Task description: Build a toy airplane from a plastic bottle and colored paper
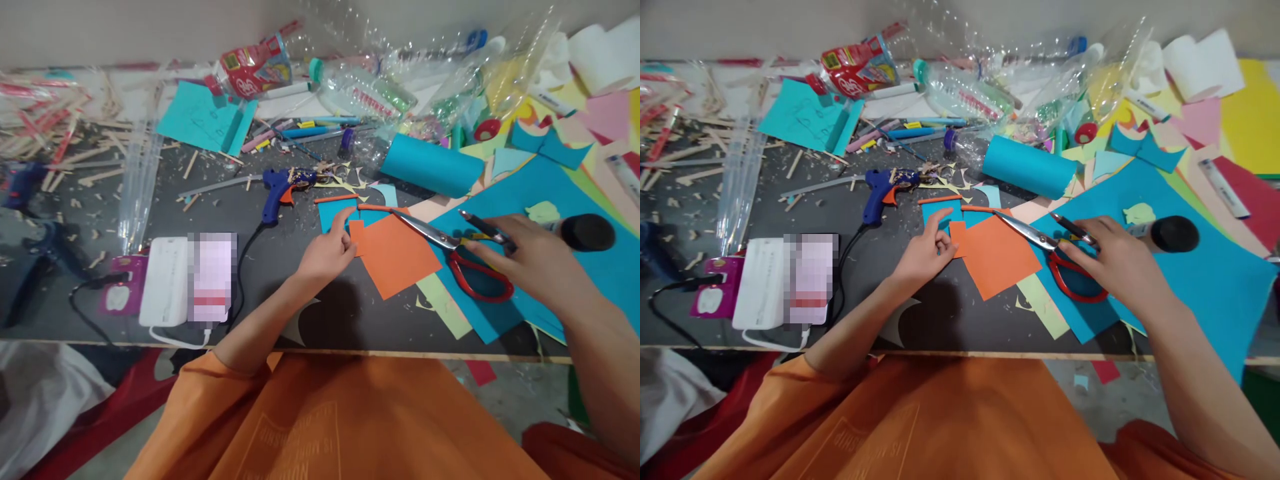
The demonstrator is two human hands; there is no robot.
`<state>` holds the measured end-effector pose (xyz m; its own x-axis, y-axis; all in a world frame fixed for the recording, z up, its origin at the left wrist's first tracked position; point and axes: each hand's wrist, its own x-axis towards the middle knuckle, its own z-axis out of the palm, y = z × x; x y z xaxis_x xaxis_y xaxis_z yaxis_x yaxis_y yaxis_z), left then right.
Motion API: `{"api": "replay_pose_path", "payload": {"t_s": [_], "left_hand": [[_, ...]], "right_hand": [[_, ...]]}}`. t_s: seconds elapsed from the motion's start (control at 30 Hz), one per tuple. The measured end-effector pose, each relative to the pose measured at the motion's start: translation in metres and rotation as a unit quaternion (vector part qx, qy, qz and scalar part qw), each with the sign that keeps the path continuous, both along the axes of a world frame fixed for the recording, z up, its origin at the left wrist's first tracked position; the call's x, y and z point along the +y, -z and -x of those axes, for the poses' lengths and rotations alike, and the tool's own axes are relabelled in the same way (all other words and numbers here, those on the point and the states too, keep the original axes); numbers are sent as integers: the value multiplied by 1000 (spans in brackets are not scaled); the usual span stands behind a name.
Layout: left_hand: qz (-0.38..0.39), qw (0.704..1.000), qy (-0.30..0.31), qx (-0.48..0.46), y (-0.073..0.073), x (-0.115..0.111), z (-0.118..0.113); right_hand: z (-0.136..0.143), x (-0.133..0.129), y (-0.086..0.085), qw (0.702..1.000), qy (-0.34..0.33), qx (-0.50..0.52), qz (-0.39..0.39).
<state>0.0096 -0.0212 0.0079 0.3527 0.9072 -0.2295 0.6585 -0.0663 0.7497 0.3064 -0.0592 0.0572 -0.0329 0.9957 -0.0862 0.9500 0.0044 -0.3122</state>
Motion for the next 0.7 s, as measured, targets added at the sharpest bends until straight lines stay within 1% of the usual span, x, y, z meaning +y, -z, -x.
{"api": "replay_pose_path", "payload": {"t_s": [0.07, 0.1, 0.2, 0.23, 0.3, 0.37, 0.4, 0.43, 0.5, 0.57, 0.6, 0.63, 0.7], "left_hand": [[-28, 996, 34, 77, -2, 0, 1], [-44, 992, 50, 111, -3, 0, 1], [-97, 973, 96, 187, -4, 1, 2], [-119, 965, 110, 208, -4, 1, 1], [-167, 946, 141, 240, -3, 0, 0], [-225, 925, 170, 254, -1, -4, -3], [-255, 916, 176, 254, 0, -6, -5], [-284, 909, 176, 251, 0, -9, -6], [-332, 898, 155, 245, 1, -17, -8], [-350, 893, 148, 241, 1, -23, -8], [-354, 892, 152, 238, 0, -26, -7], [-356, 891, 157, 235, 0, -28, -6], [-361, 888, 163, 234, -1, -31, -5]], "right_hand": [[14, 1, -3, 996, 48, 70, 29], [21, 2, -3, 991, 58, 108, 51], [42, 6, 5, 963, 34, 253, 89], [49, 8, 8, 951, 20, 294, 88], [62, 14, 14, 936, 4, 344, 72], [75, 23, 16, 920, 8, 387, 55], [80, 28, 16, 907, 12, 416, 62], [85, 33, 16, 891, 17, 446, 79], [94, 42, 17, 853, 25, 507, 117], [102, 48, 21, 815, 25, 560, 145], [107, 50, 25, 801, 23, 578, 153], [111, 51, 28, 792, 20, 590, 155], [120, 52, 34, 794, 4, 592, 136]]}}
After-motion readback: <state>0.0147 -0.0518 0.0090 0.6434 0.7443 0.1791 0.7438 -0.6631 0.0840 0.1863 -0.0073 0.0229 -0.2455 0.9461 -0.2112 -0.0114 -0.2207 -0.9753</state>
